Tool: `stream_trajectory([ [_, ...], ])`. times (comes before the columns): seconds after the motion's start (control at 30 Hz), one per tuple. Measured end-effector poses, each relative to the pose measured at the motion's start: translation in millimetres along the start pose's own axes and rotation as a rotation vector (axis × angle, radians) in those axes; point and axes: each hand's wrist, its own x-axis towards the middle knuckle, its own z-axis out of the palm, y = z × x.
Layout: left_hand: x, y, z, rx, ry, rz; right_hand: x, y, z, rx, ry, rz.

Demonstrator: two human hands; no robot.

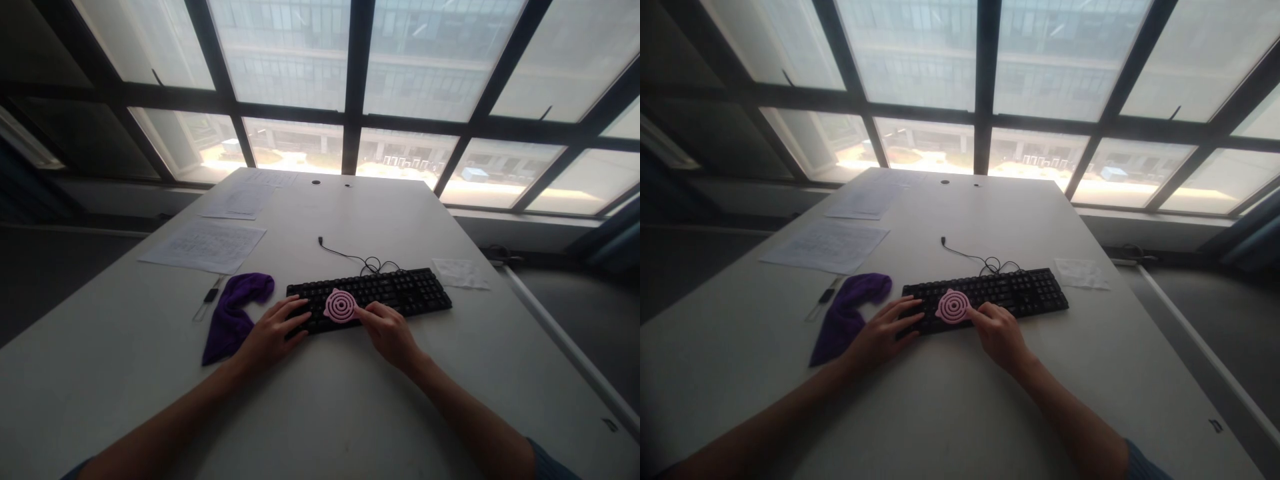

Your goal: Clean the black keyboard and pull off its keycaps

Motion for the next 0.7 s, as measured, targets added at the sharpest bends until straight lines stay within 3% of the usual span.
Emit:
stream_trajectory([
  [0.7, -1, 0, 4.2, -0.025, 0.026, -0.009, 6, 18, -5, -0.041, 0.188, 0.167],
])
